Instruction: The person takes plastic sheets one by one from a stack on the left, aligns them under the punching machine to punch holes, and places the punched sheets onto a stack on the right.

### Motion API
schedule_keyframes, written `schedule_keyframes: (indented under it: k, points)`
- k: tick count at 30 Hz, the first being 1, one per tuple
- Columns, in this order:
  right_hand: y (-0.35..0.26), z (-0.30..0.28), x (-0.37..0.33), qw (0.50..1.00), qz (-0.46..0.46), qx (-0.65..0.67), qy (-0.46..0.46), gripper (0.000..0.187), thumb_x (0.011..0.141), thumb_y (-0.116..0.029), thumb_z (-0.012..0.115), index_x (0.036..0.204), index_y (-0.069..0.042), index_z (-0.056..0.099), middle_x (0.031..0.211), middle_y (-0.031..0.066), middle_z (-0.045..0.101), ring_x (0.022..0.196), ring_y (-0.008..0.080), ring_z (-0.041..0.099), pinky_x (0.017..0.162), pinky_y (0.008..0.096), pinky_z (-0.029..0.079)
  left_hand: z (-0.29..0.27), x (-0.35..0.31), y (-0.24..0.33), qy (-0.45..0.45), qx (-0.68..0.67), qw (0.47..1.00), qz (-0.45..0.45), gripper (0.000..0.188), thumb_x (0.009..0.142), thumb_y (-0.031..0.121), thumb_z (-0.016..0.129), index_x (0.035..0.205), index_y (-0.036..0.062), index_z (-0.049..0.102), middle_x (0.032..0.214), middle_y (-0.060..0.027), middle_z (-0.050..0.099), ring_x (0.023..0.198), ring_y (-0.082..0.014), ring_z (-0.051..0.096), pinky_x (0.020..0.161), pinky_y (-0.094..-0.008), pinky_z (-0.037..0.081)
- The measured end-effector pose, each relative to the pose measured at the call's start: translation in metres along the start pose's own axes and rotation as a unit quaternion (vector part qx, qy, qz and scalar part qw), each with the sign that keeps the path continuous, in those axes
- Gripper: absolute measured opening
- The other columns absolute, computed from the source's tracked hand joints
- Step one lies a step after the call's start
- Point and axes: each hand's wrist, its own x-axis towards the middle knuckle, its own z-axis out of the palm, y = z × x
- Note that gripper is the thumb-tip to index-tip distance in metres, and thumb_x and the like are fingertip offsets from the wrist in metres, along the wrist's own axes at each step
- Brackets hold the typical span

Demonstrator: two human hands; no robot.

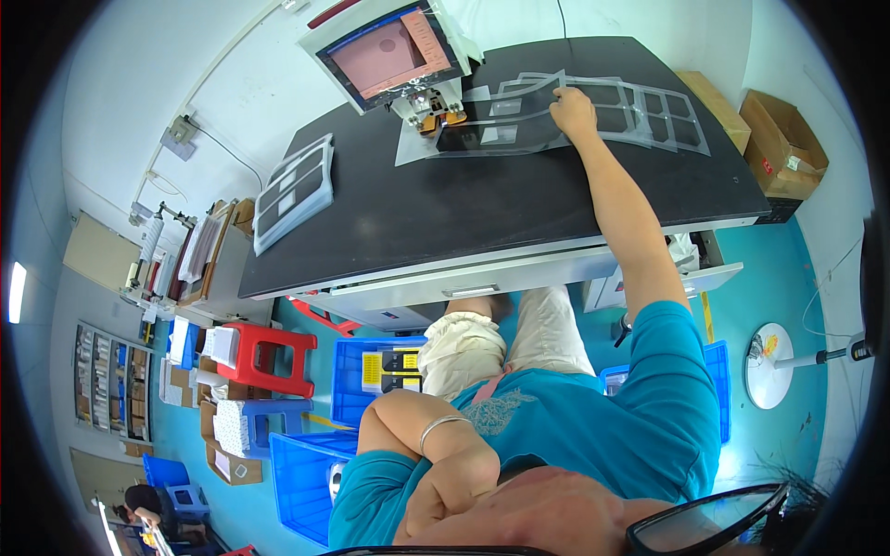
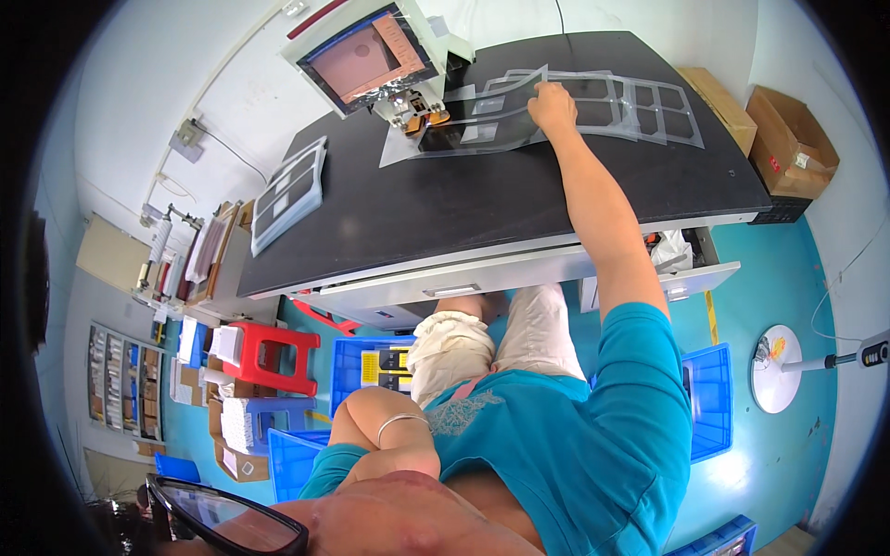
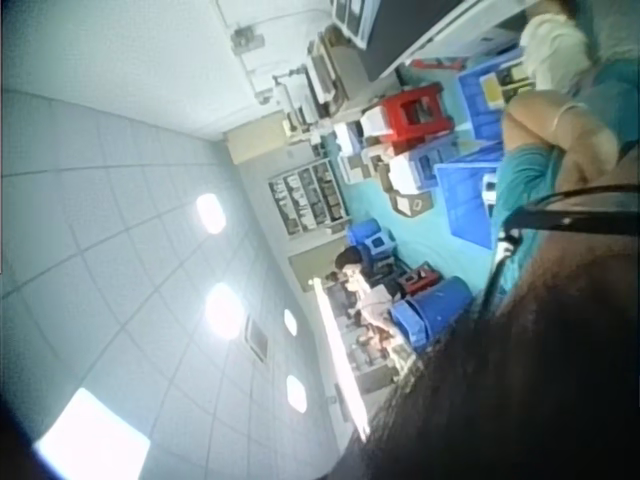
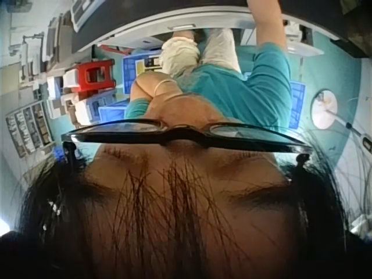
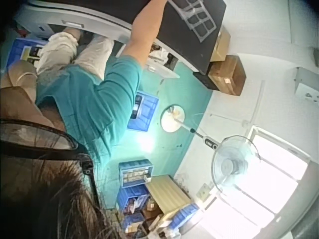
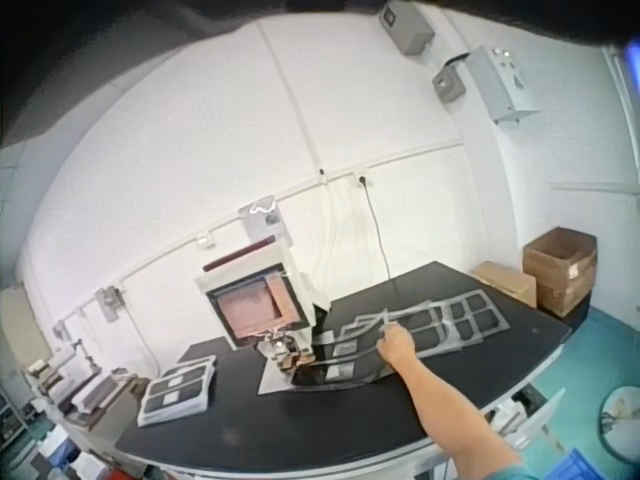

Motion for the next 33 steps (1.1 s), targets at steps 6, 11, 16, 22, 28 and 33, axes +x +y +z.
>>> schedule_keyframes:
  k: [6,11,16,22,28,33]
  points:
    - [-0.008,0.003,-0.005,0.998,0.016,0.012,0.051,0.037,0.083,-0.014,0.058,0.117,-0.008,0.068,0.12,0.0167,0.065,0.11,0.0365,0.062,0.094,0.046,0.05,-0.003,0.004,-0.016,0.003,-0.004,0.999,-0.048,0.023,0.092,-0.007,0.048,0.1,0.013,0.055,0.086,0.0034,0.054,0.081,-0.0034,0.052,0.052,-0.0156,0.038]
    - [-0.004,0.008,-0.007,0.996,0.013,0.004,0.089,0.034,0.086,-0.011,0.055,0.118,-0.007,0.067,0.117,0.0183,0.063,0.104,0.0403,0.064,0.089,0.0486,0.052,-0.003,0.009,-0.018,-0.006,0.01,0.998,-0.059,0.021,0.092,-0.007,0.046,0.097,0.0119,0.054,0.084,0.0001,0.053,0.078,-0.0067,0.053,0.049,-0.0174,0.039]
    - [-0.007,0.009,-0.009,0.996,0.024,0.008,0.085,0.035,0.087,-0.013,0.057,0.12,-0.006,0.065,0.119,0.0191,0.062,0.105,0.0405,0.063,0.09,0.0486,0.052,-0.006,0.011,-0.013,-0.01,0.007,0.998,-0.065,0.02,0.091,-0.008,0.046,0.095,0.0102,0.053,0.086,-0.0015,0.054,0.078,-0.0078,0.054,0.049,-0.0184,0.042]
    - [-0.017,0.006,-0.012,0.997,0.05,0.006,0.063,0.035,0.087,-0.014,0.059,0.121,-0.006,0.064,0.123,0.0191,0.061,0.108,0.0409,0.062,0.092,0.0487,0.051,-0.012,0.018,-0.007,-0.012,-0.007,0.997,-0.075,0.025,0.086,-0.014,0.052,0.095,0.0093,0.052,0.087,-0.0014,0.055,0.08,-0.0076,0.056,0.051,-0.0195,0.047]
    - [-0.015,0.005,-0.015,0.997,0.04,0.005,0.066,0.034,0.088,-0.014,0.058,0.121,-0.006,0.064,0.123,0.02,0.061,0.108,0.0419,0.061,0.092,0.0493,0.05,-0.027,0.021,-0.007,-0.051,0.024,0.998,-0.013,0.026,0.08,-0.013,0.059,0.092,0.0096,0.054,0.082,-0.0015,0.058,0.078,-0.0096,0.059,0.054,-0.0227,0.051]
    - [-0.015,0.004,-0.014,0.998,0.042,-0.007,0.053,0.035,0.088,-0.014,0.057,0.122,-0.006,0.064,0.123,0.0198,0.061,0.11,0.0414,0.061,0.093,0.049,0.05,-0.073,0.041,-0.026,-0.241,0.184,0.946,-0.114,0.028,0.07,-0.009,0.065,0.089,0.009,0.055,0.076,-0.0055,0.061,0.07,-0.0183,0.062,0.057,-0.03,0.052]
